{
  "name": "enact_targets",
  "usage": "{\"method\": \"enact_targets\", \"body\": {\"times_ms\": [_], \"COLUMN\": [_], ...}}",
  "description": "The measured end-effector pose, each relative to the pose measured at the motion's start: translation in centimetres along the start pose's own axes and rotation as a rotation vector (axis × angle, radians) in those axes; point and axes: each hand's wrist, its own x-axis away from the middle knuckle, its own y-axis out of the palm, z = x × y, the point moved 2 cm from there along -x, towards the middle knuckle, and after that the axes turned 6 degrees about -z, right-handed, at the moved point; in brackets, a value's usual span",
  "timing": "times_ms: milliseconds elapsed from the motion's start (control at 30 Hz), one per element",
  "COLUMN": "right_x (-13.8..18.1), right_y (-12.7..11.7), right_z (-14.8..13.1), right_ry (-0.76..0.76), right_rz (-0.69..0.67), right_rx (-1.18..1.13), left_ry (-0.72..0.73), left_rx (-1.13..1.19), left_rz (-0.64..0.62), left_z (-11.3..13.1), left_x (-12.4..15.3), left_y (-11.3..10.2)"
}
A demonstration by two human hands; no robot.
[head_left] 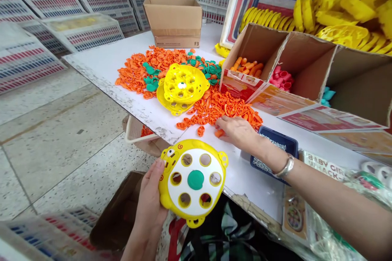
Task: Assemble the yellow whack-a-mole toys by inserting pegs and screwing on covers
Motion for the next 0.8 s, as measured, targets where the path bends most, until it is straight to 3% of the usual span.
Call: {"method": "enact_targets", "body": {"times_ms": [333, 467, 567, 667, 800], "right_x": [0.0, 2.7, 5.1, 6.8, 7.5], "right_y": [0.3, -1.8, -2.8, -2.5, -1.5], "right_z": [0.0, -0.2, -1.2, -2.4, -3.2], "right_ry": [-0.026, 0.009, -0.011, -0.016, 0.058], "right_rz": [0.070, 0.138, 0.199, 0.291, 0.430], "right_rx": [-0.140, -0.331, -0.621, -0.853, -0.935], "left_ry": [0.046, 0.078, 0.133, 0.197, 0.289], "left_rx": [0.050, 0.071, 0.065, 0.036, 0.038], "left_rz": [-0.007, 0.017, 0.002, -0.054, -0.141], "left_z": [0.1, 0.3, 0.3, -0.1, -0.4], "left_x": [-0.1, -0.1, -0.1, 0.2, 1.7], "left_y": [-0.2, 0.0, 0.5, 1.1, 2.2]}}
